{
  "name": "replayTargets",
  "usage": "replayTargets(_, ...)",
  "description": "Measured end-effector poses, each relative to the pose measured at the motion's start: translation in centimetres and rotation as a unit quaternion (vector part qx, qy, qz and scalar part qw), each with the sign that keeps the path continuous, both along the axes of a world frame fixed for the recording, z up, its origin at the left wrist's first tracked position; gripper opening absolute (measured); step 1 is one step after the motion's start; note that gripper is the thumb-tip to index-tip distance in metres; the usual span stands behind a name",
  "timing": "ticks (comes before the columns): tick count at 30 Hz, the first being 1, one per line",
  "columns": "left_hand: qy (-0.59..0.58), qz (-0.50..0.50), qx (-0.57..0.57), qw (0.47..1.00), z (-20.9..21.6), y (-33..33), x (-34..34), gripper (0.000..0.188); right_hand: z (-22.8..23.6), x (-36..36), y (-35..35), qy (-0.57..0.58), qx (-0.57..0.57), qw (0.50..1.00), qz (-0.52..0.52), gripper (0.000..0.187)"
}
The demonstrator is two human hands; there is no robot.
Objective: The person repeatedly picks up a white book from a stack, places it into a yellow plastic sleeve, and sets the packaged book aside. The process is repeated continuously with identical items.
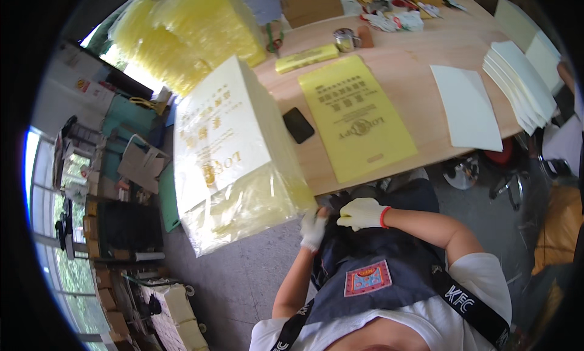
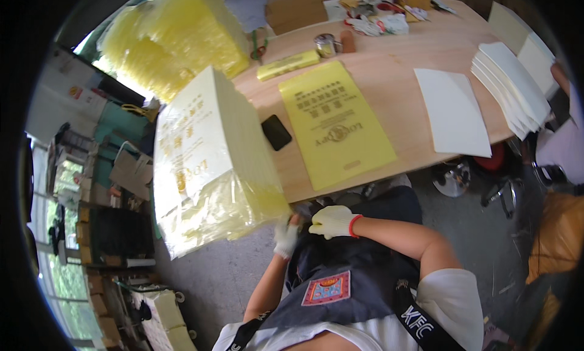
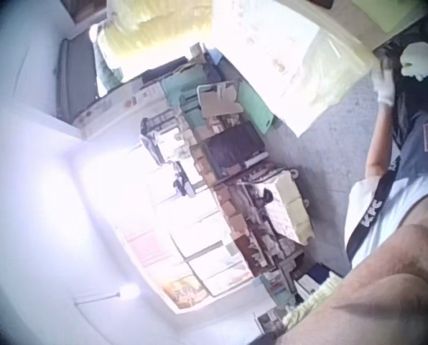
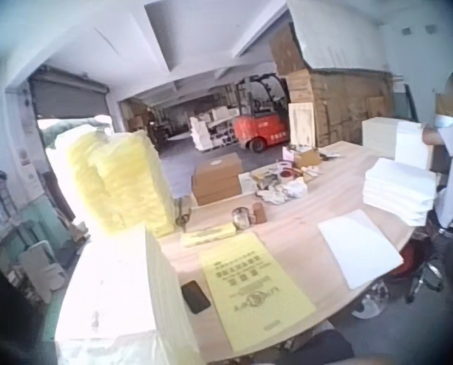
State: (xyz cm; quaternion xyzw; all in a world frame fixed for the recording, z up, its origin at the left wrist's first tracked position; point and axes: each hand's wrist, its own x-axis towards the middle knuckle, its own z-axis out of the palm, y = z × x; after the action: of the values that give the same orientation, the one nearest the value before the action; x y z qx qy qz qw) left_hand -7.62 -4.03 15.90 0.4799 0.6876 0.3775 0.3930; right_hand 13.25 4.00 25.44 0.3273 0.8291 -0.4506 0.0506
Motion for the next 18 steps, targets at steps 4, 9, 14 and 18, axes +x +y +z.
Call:
replayTargets(4, 0.173, -0.134, 0.145, 0.965, 3.9, 10.2, 10.5, 0.029, -2.2, 5.3, -1.0, -0.028, -0.075, 0.990, -0.120, 0.038)
replayTargets(9, 0.364, -0.212, 0.045, 0.906, 3.0, 17.9, 14.2, 0.020, -1.3, 8.6, -2.6, 0.001, -0.113, 0.966, -0.231, 0.034)
replayTargets(14, 0.387, -0.268, 0.043, 0.881, 3.1, 18.8, 14.3, 0.018, -3.1, 11.2, -3.5, 0.030, -0.166, 0.937, -0.305, 0.032)
replayTargets(18, 0.395, -0.256, 0.029, 0.882, 2.3, 19.3, 14.9, 0.018, -3.8, 11.7, -2.7, 0.058, -0.171, 0.932, -0.314, 0.030)
